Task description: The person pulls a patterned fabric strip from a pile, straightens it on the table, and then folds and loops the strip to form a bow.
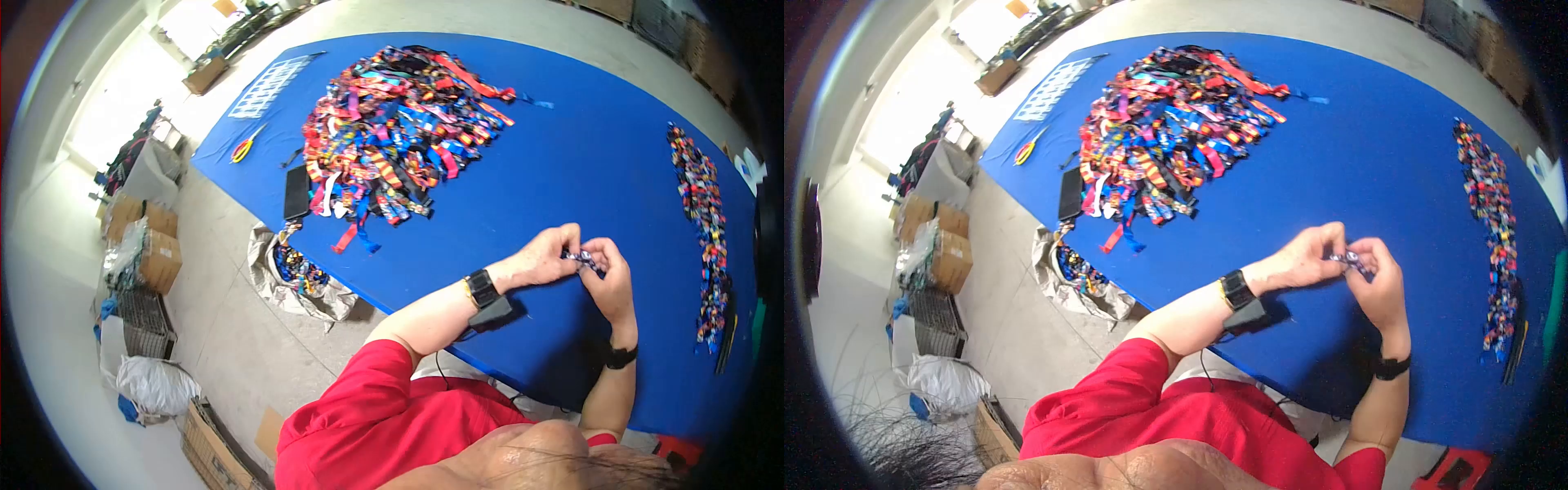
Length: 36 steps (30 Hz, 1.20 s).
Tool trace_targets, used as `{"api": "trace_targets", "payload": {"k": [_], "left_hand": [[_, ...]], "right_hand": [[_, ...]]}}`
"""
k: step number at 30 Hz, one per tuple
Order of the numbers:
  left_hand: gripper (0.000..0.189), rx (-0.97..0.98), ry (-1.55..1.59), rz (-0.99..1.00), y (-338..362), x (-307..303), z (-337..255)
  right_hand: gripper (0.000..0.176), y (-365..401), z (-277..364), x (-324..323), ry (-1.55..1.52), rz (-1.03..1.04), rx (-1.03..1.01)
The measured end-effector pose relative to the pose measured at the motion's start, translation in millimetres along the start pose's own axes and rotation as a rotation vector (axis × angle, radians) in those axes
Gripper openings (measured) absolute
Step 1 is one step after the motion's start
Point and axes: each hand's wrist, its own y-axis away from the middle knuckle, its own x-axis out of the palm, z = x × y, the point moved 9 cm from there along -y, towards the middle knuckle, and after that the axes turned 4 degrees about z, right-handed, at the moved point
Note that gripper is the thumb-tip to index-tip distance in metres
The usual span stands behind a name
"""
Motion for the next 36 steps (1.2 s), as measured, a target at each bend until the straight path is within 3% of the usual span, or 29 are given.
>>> {"api": "trace_targets", "payload": {"k": [8,12,15,18,21,24,27,28,31,33,36], "left_hand": [[0.019,-0.021,-0.175,-0.068,3.6,-6.5,-19.3],[0.017,-0.050,0.054,-0.038,4.7,-3.3,-26.6],[0.017,-0.111,-0.017,-0.024,6.1,-5.8,-31.0],[0.016,-0.054,-0.280,-0.074,3.8,-9.1,-25.2],[0.016,0.047,-0.285,-0.128,4.1,-11.5,-24.8],[0.015,0.075,-0.239,-0.123,3.9,-12.5,-24.7],[0.014,-0.090,0.013,-0.103,5.8,-13.0,-29.7],[0.014,0.098,-0.220,-0.186,5.4,-17.5,-34.8],[0.014,0.139,-0.258,-0.208,4.3,-15.5,-25.5],[0.011,0.117,-0.330,-0.185,5.0,-10.8,-28.7],[0.014,0.167,-0.352,-0.155,6.1,-4.9,-34.3]], "right_hand": [[0.026,-2.8,-19.1,8.4,-0.326,0.012,0.152],[0.024,-4.4,-17.3,11.5,-0.443,0.026,0.164],[0.024,-4.1,-19.3,12.5,-0.475,0.033,0.174],[0.023,-3.6,-23.6,10.0,-0.496,0.020,0.181],[0.022,-3.0,-21.3,11.9,-0.524,-0.012,0.177],[0.019,-2.8,-20.7,13.9,-0.530,-0.025,0.163],[0.017,0.9,-12.9,10.1,-0.507,-0.041,0.177],[0.019,-0.8,-8.8,9.1,-0.512,-0.039,0.183],[0.030,-0.2,-14.4,5.6,-0.537,-0.062,0.211],[0.026,2.0,-35.1,10.0,-0.640,-0.041,0.313],[0.024,2.6,-49.3,13.0,-0.718,-0.008,0.307]]}}
